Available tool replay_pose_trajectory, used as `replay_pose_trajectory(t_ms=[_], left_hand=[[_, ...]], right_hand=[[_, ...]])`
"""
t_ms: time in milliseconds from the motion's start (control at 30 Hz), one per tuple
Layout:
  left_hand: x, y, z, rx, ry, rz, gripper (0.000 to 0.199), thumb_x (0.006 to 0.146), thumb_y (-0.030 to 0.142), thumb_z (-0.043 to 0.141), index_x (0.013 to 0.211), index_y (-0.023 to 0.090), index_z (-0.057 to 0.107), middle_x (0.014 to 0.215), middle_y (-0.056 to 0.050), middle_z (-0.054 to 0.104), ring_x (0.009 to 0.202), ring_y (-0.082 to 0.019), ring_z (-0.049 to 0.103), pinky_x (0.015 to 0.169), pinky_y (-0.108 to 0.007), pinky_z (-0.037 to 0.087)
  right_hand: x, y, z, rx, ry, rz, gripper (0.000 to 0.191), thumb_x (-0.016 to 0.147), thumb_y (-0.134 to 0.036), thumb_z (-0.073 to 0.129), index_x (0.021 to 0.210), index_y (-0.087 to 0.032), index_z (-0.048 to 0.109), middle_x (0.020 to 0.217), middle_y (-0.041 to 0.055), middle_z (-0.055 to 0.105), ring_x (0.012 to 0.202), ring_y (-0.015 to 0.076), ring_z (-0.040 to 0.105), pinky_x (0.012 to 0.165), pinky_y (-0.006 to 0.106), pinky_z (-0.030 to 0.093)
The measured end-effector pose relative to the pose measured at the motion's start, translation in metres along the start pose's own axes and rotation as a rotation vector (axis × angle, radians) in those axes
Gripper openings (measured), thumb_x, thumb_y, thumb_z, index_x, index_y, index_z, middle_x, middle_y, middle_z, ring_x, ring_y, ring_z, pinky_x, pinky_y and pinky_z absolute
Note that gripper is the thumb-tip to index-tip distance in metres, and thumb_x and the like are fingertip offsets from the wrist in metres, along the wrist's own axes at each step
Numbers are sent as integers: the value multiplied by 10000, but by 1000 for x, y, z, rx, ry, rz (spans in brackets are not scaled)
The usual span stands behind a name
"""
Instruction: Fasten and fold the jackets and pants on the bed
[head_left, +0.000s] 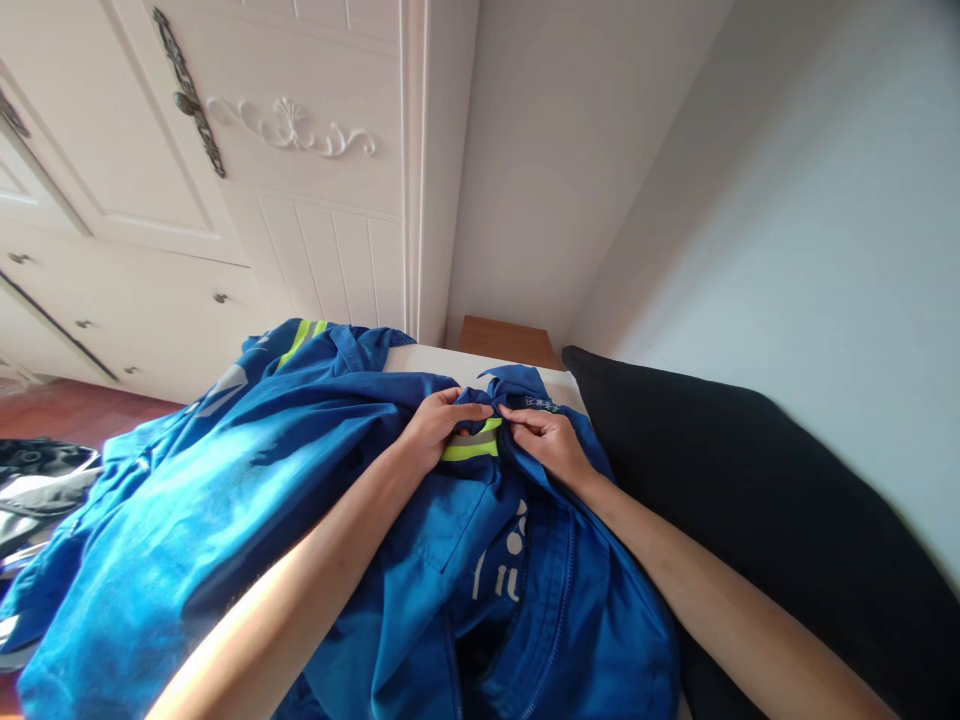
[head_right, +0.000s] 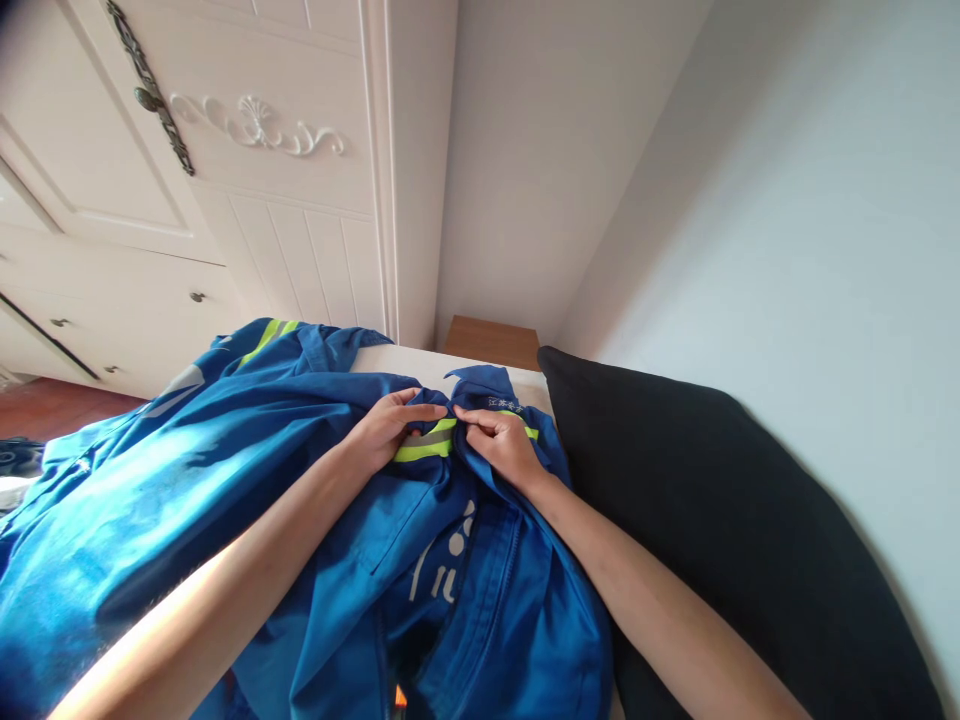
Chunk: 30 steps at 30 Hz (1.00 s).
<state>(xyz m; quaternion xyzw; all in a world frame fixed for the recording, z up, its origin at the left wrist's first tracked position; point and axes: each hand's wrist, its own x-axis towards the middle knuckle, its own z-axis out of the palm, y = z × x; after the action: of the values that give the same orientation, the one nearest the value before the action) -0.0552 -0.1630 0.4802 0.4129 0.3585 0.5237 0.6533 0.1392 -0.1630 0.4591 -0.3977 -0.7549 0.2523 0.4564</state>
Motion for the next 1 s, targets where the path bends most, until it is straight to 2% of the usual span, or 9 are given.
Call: replay_pose_trajectory(t_ms=[167,300,367,433,633,767,867,1000], left_hand=[[4,-7,-2,-18,7,-18,434,405,226,933,628,177,565,623,22,622,540,-107,564,465,-220,374],[9,-13,-4,-23,24,-14,443,390,233,928,665,181,584,624,32,627,521,-107,572,455,-216,379],[10,-15,-5,-23,22,-10,430,400,235,923,676,181,597,632,26,638,519,-111,578,455,-219,385],[11,-15,-6,-23,18,-5,409,416,231,918,670,182,601,637,17,647,524,-119,585,462,-230,394],[16,-13,-9,-19,44,38,339,473,215,907,672,192,634,660,3,664,536,-119,558,474,-256,368],[17,-11,-11,22,68,79,322,523,270,895,745,191,675,752,-39,699,596,-162,593,516,-289,406],[18,-10,-10,69,105,146,282,564,303,856,736,195,660,782,-49,693,605,-161,585,515,-290,402],[21,-11,-11,82,113,253,221,668,382,752,692,210,615,713,-38,640,579,-153,553,511,-293,408]], right_hand=[[1,-4,-2,-118,-32,-62,296,822,-243,602,1050,-249,791,1079,42,766,956,247,738,862,368,595],[3,-2,-4,-238,-66,-111,321,835,-215,574,1074,-236,787,879,23,791,618,171,691,619,284,559],[4,1,-4,-266,-70,-137,334,834,-204,565,1085,-227,784,782,7,780,533,149,643,561,266,524],[4,4,-3,-268,-64,-148,344,832,-199,560,1094,-230,781,799,6,783,544,152,647,574,270,528],[0,5,2,-117,-58,-44,379,883,-309,575,1231,-250,714,1212,47,719,860,221,729,781,351,598],[-3,0,2,38,-13,22,430,894,-435,613,1275,-248,683,1276,55,690,1074,252,682,895,373,575],[-2,-3,0,101,74,52,450,905,-518,586,1234,-232,697,1193,67,718,1080,253,664,880,355,559],[2,1,-4,130,177,139,469,897,-552,565,1179,-201,695,804,37,716,706,191,645,647,301,527]])
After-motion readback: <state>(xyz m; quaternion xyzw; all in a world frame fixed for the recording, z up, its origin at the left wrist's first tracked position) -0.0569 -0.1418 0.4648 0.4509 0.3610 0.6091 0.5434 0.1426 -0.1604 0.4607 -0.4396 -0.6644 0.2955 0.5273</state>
